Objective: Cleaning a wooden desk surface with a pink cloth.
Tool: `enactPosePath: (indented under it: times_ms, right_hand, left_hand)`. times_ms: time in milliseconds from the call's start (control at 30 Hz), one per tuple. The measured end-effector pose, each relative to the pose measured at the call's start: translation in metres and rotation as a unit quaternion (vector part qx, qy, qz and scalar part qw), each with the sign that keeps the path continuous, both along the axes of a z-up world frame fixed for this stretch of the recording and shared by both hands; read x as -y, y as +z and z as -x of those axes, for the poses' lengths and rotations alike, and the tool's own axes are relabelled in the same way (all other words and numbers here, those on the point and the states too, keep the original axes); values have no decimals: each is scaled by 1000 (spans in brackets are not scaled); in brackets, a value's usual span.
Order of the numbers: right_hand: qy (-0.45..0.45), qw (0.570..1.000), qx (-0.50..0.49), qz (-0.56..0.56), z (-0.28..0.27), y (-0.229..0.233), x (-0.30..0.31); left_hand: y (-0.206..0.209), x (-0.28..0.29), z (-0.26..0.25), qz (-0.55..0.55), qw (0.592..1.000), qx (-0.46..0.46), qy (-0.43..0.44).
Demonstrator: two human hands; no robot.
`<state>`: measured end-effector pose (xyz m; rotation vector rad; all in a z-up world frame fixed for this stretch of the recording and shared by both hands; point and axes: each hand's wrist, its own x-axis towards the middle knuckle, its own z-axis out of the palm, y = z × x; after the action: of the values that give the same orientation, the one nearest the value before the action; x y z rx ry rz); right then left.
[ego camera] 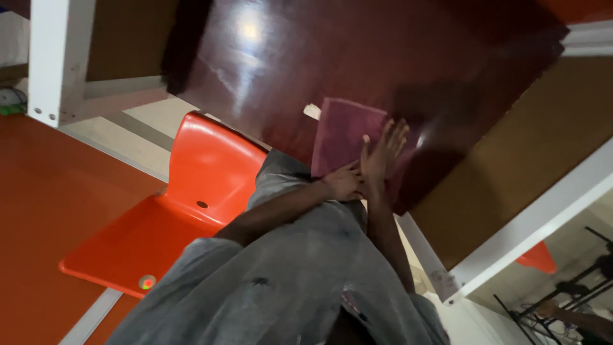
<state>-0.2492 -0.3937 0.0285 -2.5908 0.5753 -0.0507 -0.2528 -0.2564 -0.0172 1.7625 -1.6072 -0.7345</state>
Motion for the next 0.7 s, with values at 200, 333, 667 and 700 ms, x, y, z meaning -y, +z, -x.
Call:
enactPosePath:
  times_ms: [200, 333, 667, 700]
  right_hand:
    - [-153, 986, -37, 62, -37, -25, -17]
    - [-170, 982, 18, 85, -85, -39, -8]
    - [142, 985, 75, 60, -249, -15, -98]
    - [182, 981, 64, 32, -271, -15, -108]
  left_hand:
    - [86, -84, -81, -105, 978, -124, 131]
    - [100, -140, -141, -49, 927, -56, 368]
    - [74, -173, -216, -26, 871, 53, 487]
    - [67, -170, -224, 6, 873, 67, 483]
